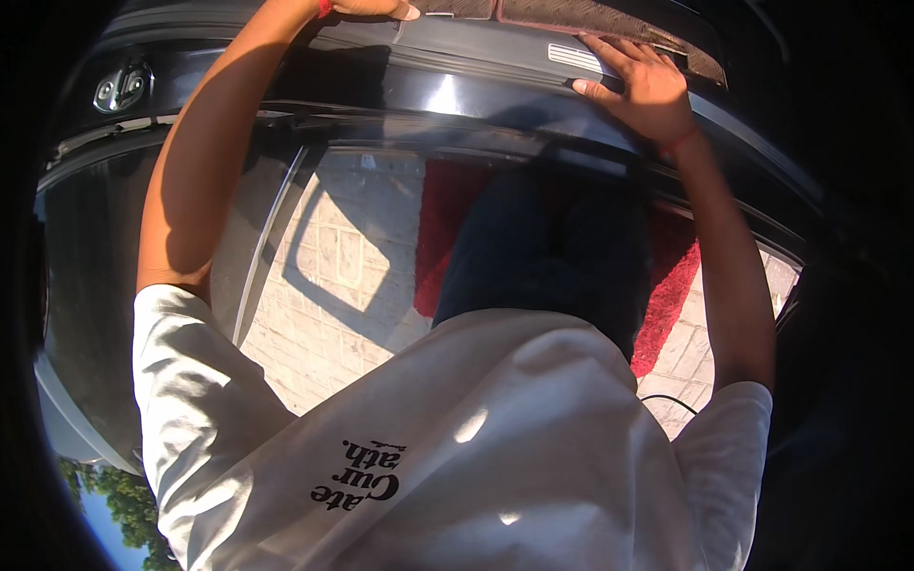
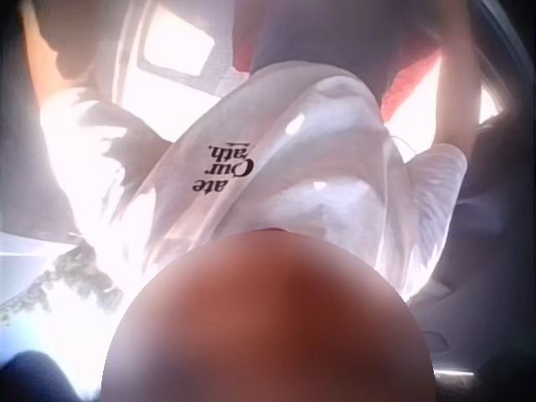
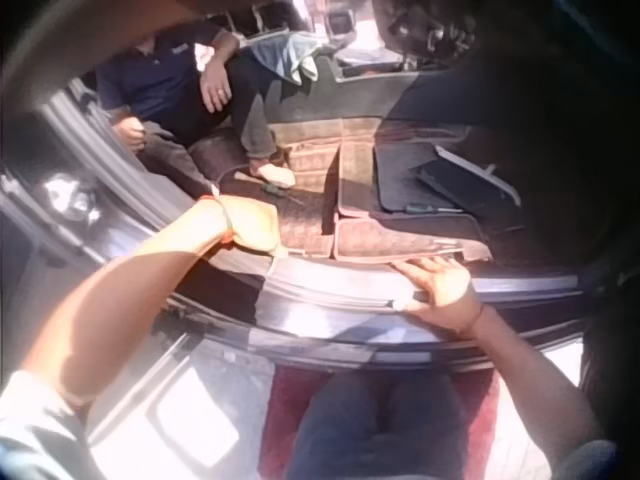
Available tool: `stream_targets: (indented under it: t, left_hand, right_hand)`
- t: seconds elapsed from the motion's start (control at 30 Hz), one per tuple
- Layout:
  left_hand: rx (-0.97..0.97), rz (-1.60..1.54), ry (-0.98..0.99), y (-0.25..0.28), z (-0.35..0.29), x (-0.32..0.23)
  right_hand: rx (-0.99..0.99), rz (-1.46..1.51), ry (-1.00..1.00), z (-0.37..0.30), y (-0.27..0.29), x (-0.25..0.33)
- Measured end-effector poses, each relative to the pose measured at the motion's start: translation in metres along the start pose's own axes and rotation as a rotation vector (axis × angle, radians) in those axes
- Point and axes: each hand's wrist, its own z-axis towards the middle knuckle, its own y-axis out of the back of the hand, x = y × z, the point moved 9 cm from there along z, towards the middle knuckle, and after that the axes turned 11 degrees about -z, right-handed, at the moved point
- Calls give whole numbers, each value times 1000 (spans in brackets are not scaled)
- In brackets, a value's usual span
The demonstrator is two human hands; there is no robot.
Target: The person installs a long plastic trim piece along the top edge of a car door frame. They align the trim, press it into place, and use a green-handled screwdriver to secure or adjust the fitment along the length of the door.
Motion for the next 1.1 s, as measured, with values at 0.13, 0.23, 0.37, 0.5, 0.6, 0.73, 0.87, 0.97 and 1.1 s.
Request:
stream_targets:
  t: [0.13, 0.23, 0.37, 0.5, 0.6, 0.73, 0.87, 0.97, 1.1]
  left_hand:
    - [-30, -54, -10, 8, 5, -1]
    - [-46, -79, -9, 11, 4, 0]
    - [-67, -106, -10, 13, 1, 2]
    - [-80, -124, -21, 14, 5, 5]
    - [-119, -141, -27, 12, 8, 15]
    - [-209, -137, 35, 17, -2, 15]
    - [-185, -218, 167, 21, -17, -5]
    - [-181, -235, 205, 19, -23, 4]
    - [-108, -261, 134, 14, -15, 2]
  right_hand:
    - [138, 106, -57, 4, -11, -16]
    - [228, 184, -85, 10, -14, -18]
    - [287, 323, -65, 20, -17, -25]
    - [455, 441, -146, 31, -25, -41]
    - [449, 463, -117, 40, -26, -41]
    - [437, 425, -115, 39, -23, -35]
    - [408, 347, -49, 33, -29, -46]
    - [465, 328, -11, 42, 1, -17]
    - [462, 338, 24, 42, 53, 7]
